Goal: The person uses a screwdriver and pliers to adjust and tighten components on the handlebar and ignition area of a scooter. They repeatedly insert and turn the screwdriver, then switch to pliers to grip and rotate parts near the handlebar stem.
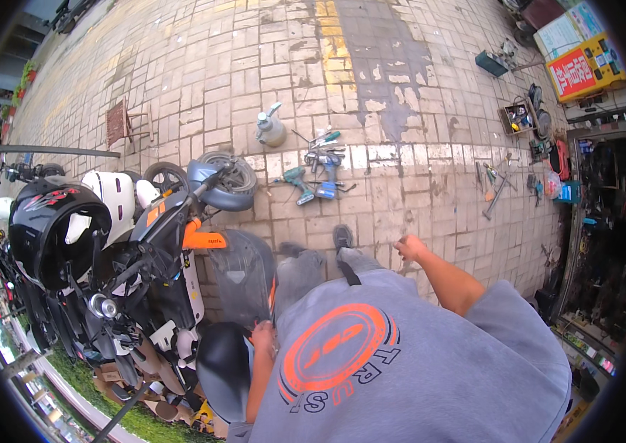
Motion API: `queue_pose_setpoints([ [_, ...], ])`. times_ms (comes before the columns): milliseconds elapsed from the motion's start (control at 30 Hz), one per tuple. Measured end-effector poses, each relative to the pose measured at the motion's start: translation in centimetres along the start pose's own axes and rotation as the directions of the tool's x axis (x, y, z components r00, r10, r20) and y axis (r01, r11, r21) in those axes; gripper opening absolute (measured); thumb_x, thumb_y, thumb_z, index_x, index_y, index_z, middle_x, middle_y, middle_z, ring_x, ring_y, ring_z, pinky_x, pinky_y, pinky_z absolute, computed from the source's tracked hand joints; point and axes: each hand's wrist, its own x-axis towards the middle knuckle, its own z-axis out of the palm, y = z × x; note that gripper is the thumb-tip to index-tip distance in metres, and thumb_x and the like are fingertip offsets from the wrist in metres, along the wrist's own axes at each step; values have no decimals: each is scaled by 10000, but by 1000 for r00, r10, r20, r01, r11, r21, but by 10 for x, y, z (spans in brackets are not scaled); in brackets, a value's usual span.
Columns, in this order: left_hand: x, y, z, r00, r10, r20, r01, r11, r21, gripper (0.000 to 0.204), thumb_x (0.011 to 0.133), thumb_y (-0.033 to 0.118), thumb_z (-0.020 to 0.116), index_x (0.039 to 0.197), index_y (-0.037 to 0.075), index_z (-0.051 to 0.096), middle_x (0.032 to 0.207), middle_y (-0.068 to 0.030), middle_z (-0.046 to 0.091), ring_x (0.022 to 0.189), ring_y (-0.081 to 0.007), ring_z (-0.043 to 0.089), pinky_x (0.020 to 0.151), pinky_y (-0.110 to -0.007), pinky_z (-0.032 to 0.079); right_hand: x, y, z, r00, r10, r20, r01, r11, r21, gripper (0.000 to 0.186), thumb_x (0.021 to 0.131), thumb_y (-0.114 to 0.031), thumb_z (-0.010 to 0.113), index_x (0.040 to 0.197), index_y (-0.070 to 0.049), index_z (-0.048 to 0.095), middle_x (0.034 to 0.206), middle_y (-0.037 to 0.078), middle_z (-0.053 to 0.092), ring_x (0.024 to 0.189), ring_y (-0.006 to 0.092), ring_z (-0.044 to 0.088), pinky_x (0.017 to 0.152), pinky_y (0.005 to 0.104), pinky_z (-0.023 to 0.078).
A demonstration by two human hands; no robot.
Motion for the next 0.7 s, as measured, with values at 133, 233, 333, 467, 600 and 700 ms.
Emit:
queue_pose_setpoints([
  [133,22,78,8,998,64,-19,-63,997,52,363,911,245,536,1203,28,531,1056,-81,628,888,-168,595,739,-313,449,5,-29,10,999,-35,-1,35,997,73,351,851,-259,600,987,63,632,772,148,662,586,198,636,539,318,514],
  [233,51,126,39,991,119,58,-123,990,73,377,919,269,523,1212,32,527,1111,-74,617,950,-166,581,792,-325,433,22,-52,19,990,-112,-81,114,993,26,334,831,-251,623,981,45,650,799,158,674,638,208,646,613,339,521],
  [333,82,146,79,968,150,201,-167,984,69,400,920,282,526,1229,29,516,1111,-78,621,954,-172,586,810,-312,423,41,-78,28,948,-173,-268,169,985,-37,328,807,-257,648,976,23,663,830,160,681,735,232,657,707,352,515],
  [467,134,96,132,942,282,183,-325,903,282,332,889,225,563,1084,-40,606,1026,-164,644,957,-252,606,852,-342,452,114,-108,24,955,-121,-270,133,991,23,326,782,-267,671,948,14,671,866,173,679,835,270,652,771,362,500],
  [600,129,80,187,806,537,249,-547,516,659,317,840,227,594,1058,0,623,1174,-203,563,1158,-356,477,994,-434,344,228,-115,40,959,-35,-281,53,997,54,342,764,-278,688,940,15,669,886,184,676,855,288,651,778,359,497],
  [700,135,58,230,765,568,305,-587,419,692,320,803,237,616,1052,36,624,1254,-181,499,1206,-387,407,1027,-525,272,349,-109,58,960,-25,-280,4,997,-75,368,746,-298,706,937,14,665,892,192,673,868,310,647,789,363,498],
])
